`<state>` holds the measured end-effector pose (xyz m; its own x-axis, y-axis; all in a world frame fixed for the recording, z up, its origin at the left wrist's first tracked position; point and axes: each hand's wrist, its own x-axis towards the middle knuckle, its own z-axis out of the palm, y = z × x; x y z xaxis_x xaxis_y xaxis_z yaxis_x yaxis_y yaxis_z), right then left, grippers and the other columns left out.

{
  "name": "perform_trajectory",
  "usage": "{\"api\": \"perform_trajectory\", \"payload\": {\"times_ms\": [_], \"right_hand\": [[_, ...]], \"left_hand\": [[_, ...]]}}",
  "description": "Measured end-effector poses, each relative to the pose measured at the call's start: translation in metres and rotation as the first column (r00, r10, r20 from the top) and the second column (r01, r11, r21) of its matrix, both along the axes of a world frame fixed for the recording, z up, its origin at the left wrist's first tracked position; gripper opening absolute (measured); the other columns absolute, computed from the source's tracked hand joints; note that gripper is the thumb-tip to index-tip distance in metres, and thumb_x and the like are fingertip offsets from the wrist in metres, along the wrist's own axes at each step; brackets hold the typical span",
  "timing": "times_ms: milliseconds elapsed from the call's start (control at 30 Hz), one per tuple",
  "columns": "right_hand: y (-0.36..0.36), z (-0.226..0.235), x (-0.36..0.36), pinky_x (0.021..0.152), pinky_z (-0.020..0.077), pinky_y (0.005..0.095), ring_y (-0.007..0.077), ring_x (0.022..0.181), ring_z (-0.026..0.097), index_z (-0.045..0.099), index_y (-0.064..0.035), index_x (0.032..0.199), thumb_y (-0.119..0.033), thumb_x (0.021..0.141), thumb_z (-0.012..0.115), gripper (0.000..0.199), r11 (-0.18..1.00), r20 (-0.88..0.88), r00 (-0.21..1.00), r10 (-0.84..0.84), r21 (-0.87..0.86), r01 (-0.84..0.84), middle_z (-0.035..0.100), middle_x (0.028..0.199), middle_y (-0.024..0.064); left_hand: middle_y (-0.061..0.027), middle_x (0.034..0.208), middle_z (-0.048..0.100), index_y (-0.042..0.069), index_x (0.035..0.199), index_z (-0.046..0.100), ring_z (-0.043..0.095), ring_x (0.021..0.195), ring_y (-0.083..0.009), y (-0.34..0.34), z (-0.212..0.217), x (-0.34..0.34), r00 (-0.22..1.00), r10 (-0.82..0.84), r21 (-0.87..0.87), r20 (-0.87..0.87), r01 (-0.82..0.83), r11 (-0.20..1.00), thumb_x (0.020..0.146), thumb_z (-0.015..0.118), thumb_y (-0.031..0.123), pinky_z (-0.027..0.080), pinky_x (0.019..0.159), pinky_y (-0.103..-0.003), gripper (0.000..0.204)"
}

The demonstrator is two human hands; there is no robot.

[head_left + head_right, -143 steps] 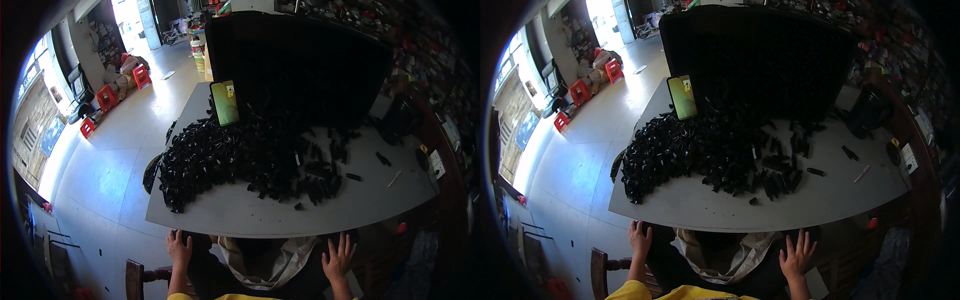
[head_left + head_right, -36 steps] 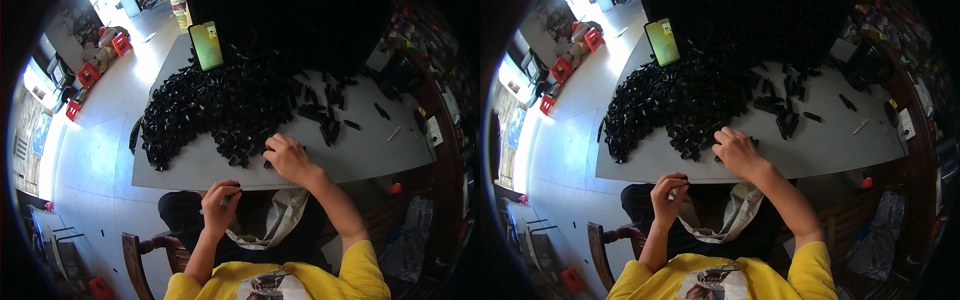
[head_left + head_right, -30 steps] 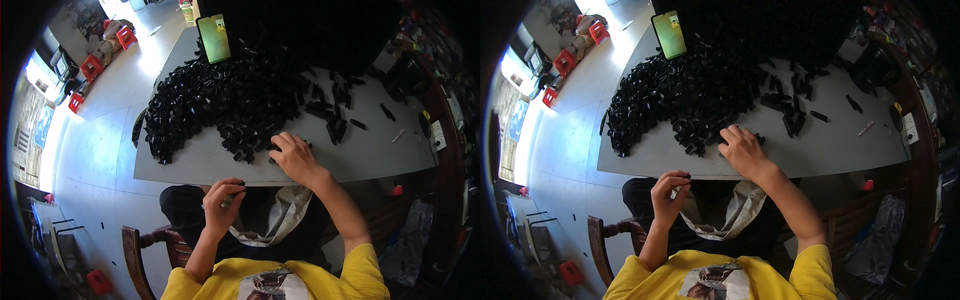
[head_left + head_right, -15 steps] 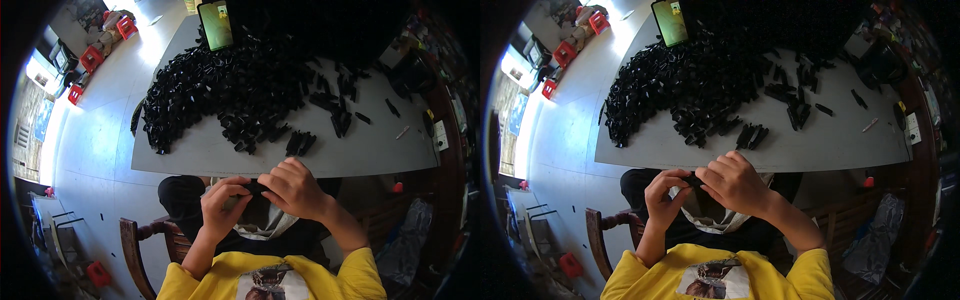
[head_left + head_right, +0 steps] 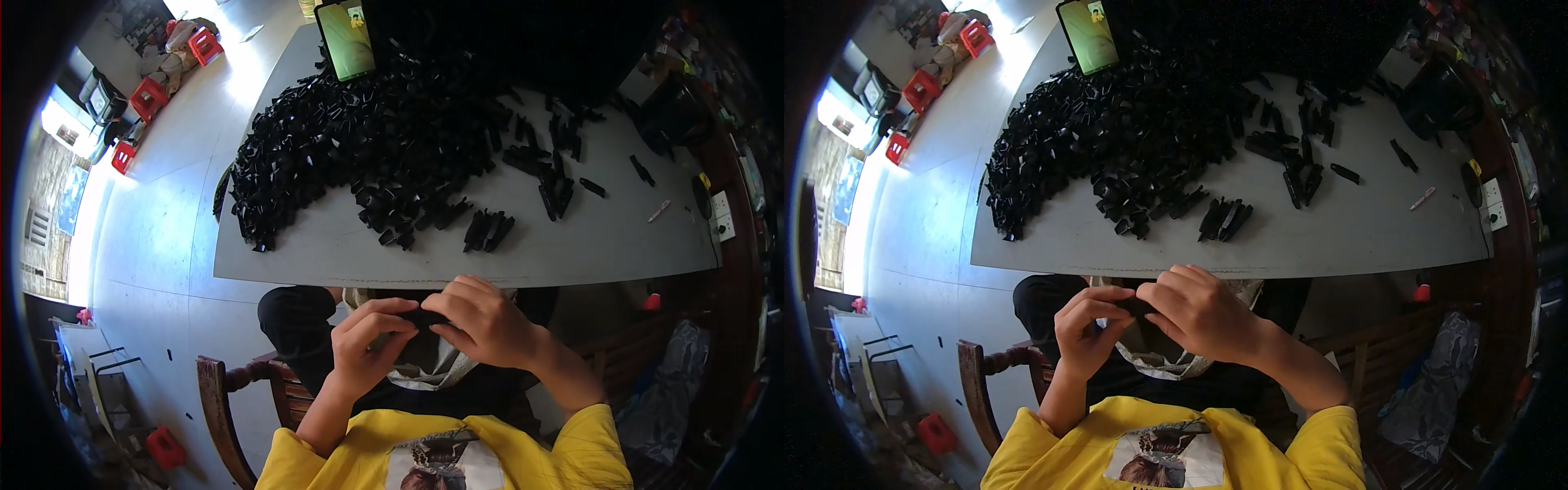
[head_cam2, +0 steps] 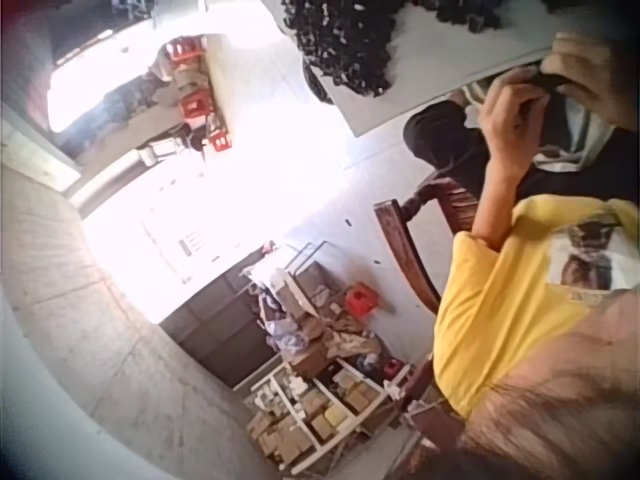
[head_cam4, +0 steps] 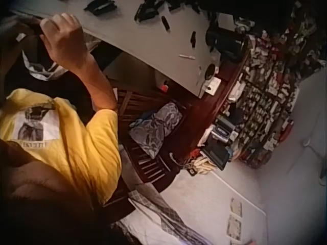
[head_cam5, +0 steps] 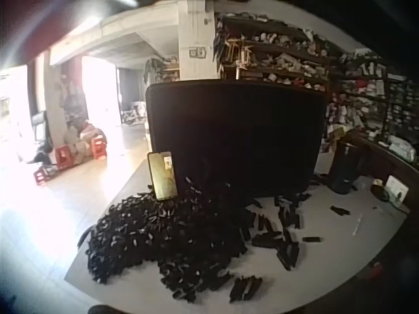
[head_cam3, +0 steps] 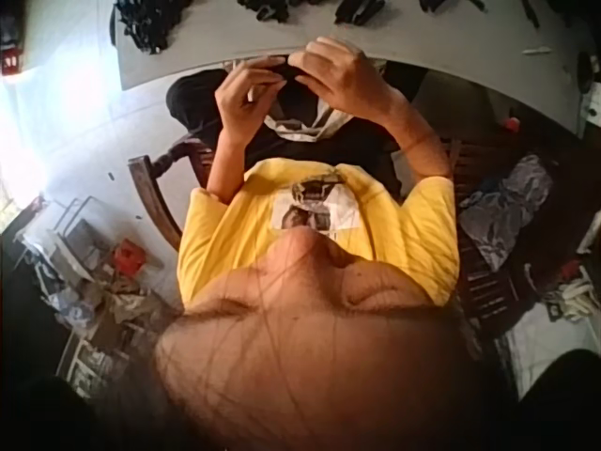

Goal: Inspecting small black plastic components and placing them into a bag.

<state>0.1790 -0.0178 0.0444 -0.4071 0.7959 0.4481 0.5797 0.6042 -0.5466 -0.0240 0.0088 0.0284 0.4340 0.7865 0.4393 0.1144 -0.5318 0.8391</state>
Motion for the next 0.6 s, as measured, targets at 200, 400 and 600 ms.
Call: {"api": "perform_trajectory", "payload": {"times_ms": [200,400,600], "right_hand": [[-0.027,-0.001,-0.003,0.054,0.0489,0.0360,0.0262,0.062,0.061,0.058,-0.0043,0.091,-0.013,0.077,0.070,0.020,0.995,-0.045,0.998,0.045,-0.088,-0.049,0.057,0.074,0.0081],[-0.051,-0.029,-0.028,0.053,0.0511,0.0318,0.0222,0.063,0.062,0.060,-0.0024,0.087,-0.008,0.079,0.064,0.010,0.986,-0.083,0.983,0.165,-0.004,-0.166,0.058,0.071,0.0083],[-0.046,-0.029,-0.025,0.067,0.0531,0.0349,0.0255,0.085,0.063,0.059,-0.0030,0.094,-0.008,0.080,0.060,0.014,0.998,-0.056,0.997,0.058,0.006,-0.057,0.060,0.092,0.0107]], "left_hand": [[-0.0187,0.105,0.066,-0.004,0.089,0.065,0.066,0.095,-0.0298,-0.016,0.000,0.014,0.879,-0.062,-0.376,0.472,0.264,0.888,0.094,0.054,0.018,0.051,0.086,-0.038,0.026],[-0.0262,0.101,0.066,-0.009,0.087,0.064,0.064,0.098,-0.0357,-0.028,-0.008,0.022,0.798,-0.315,-0.414,0.513,0.552,0.724,0.102,0.032,0.035,0.048,0.091,-0.043,0.056],[-0.0239,0.106,0.064,-0.007,0.092,0.063,0.062,0.101,-0.0332,-0.022,-0.016,0.031,0.893,-0.327,-0.393,0.308,0.433,0.811,0.101,0.033,0.034,0.047,0.090,-0.040,0.052]]}}
